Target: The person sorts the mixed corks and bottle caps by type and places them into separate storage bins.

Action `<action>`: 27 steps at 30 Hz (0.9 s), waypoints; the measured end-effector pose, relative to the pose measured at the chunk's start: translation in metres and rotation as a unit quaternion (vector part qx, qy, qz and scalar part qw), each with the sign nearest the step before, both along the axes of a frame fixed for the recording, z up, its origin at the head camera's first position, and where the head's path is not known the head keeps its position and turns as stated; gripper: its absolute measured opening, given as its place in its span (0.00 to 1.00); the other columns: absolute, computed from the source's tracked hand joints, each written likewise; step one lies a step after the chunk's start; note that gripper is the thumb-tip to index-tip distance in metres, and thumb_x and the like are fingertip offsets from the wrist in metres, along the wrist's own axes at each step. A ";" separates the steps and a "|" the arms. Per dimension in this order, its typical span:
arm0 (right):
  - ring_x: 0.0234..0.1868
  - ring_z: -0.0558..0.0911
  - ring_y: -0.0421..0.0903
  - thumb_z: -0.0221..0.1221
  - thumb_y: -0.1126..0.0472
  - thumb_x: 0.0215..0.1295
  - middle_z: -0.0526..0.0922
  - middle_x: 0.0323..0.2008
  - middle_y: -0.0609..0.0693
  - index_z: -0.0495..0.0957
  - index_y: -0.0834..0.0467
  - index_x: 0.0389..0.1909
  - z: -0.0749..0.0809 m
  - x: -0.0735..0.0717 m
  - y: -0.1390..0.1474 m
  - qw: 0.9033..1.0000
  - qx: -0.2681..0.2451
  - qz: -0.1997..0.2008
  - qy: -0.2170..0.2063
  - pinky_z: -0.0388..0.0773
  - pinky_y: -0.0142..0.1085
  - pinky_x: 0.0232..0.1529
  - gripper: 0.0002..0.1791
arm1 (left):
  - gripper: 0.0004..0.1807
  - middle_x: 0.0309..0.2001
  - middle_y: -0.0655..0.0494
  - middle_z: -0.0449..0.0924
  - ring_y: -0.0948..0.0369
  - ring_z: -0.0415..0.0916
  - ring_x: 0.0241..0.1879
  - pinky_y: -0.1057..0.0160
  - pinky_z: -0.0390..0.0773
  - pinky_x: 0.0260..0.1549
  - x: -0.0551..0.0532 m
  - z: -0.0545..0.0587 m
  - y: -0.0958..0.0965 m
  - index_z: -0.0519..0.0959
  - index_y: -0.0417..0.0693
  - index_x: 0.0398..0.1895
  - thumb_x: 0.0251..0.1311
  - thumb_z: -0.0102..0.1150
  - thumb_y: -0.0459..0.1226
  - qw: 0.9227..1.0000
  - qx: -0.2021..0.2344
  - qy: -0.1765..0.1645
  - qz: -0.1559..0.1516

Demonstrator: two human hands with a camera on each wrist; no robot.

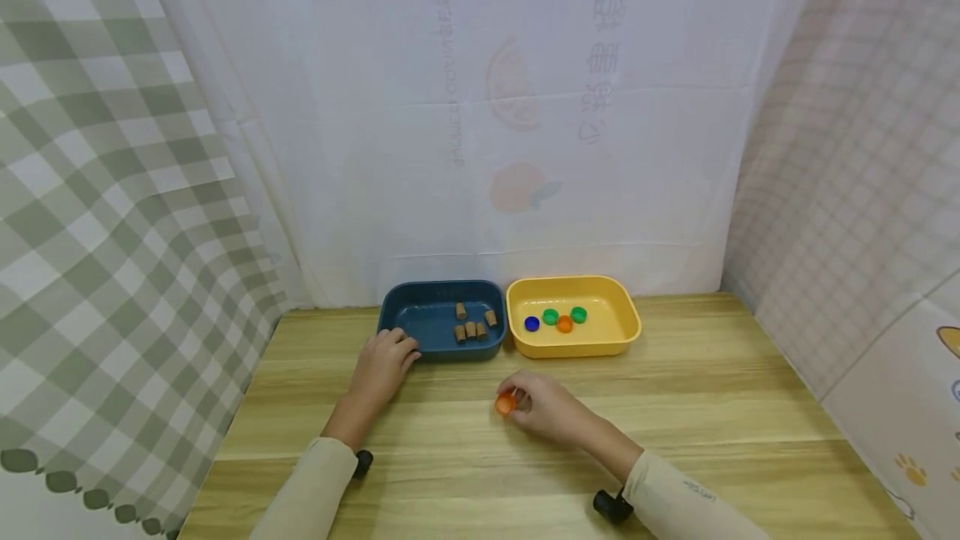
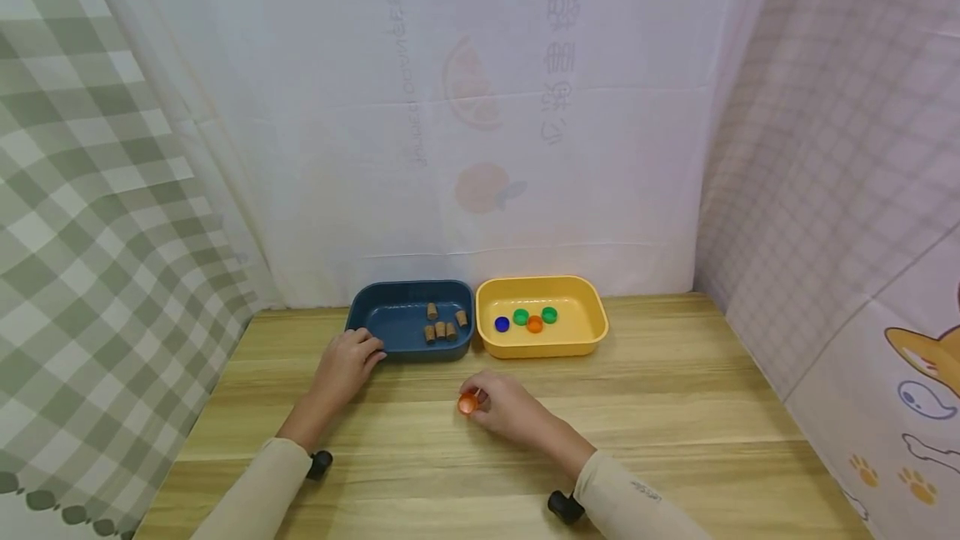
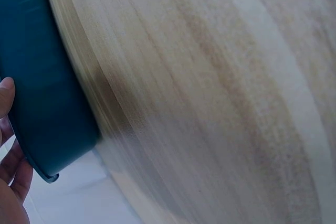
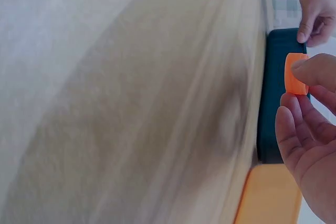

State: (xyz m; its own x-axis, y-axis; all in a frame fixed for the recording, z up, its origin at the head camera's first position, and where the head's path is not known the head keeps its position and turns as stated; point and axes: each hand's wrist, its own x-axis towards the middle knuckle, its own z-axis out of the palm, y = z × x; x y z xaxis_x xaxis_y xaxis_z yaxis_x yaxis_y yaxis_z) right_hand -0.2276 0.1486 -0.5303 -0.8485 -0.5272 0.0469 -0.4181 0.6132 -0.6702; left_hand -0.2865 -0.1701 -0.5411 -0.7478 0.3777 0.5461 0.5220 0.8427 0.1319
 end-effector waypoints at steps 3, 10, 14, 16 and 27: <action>0.41 0.81 0.40 0.71 0.67 0.61 0.85 0.44 0.43 0.84 0.53 0.50 0.002 -0.001 0.006 1.000 0.001 -0.011 0.001 0.81 0.31 0.41 0.16 | 0.05 0.33 0.56 0.81 0.56 0.74 0.32 0.57 0.74 0.32 0.000 0.000 0.000 0.88 0.51 0.35 0.57 0.75 0.37 1.000 -0.001 0.008 0.000; 0.41 0.80 0.40 0.71 0.67 0.61 0.83 0.44 0.42 0.83 0.52 0.50 0.013 -0.004 0.026 0.999 -0.007 -0.033 0.004 0.81 0.31 0.41 0.17 | 0.05 0.33 0.56 0.80 0.56 0.74 0.32 0.57 0.73 0.31 0.002 0.001 0.000 0.88 0.50 0.35 0.57 0.76 0.37 1.000 -0.004 0.014 -0.001; 0.40 0.81 0.41 0.72 0.69 0.59 0.84 0.43 0.45 0.84 0.54 0.49 0.023 -0.008 0.038 0.999 -0.008 -0.036 0.032 0.82 0.30 0.40 0.17 | 0.05 0.33 0.57 0.80 0.56 0.73 0.31 0.57 0.73 0.30 0.001 0.000 -0.001 0.88 0.51 0.34 0.56 0.76 0.37 1.000 -0.004 0.025 -0.004; 0.40 0.82 0.42 0.72 0.70 0.58 0.85 0.42 0.45 0.84 0.55 0.48 0.028 -0.011 0.045 0.998 -0.007 -0.041 0.053 0.82 0.31 0.39 0.17 | 0.06 0.32 0.57 0.80 0.56 0.73 0.30 0.58 0.73 0.30 0.000 0.000 -0.001 0.88 0.51 0.34 0.56 0.77 0.37 0.999 -0.001 0.031 -0.006; 0.39 0.85 0.46 0.71 0.73 0.56 0.87 0.42 0.51 0.84 0.59 0.45 0.046 -0.033 0.078 0.993 -0.011 -0.062 0.101 0.85 0.36 0.38 0.16 | 0.05 0.32 0.56 0.80 0.56 0.73 0.30 0.58 0.73 0.29 -0.001 0.000 0.000 0.88 0.51 0.33 0.56 0.76 0.37 1.000 -0.001 0.026 -0.007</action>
State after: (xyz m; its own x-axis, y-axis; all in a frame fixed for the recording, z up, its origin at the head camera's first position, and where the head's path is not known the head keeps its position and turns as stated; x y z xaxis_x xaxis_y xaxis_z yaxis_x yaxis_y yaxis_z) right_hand -0.2607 0.2268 -0.4847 -0.8790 -0.4156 0.2339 -0.4675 0.6544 -0.5943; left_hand -0.2878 -0.1703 -0.5410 -0.7131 0.3897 0.5827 0.5400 0.8355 0.1020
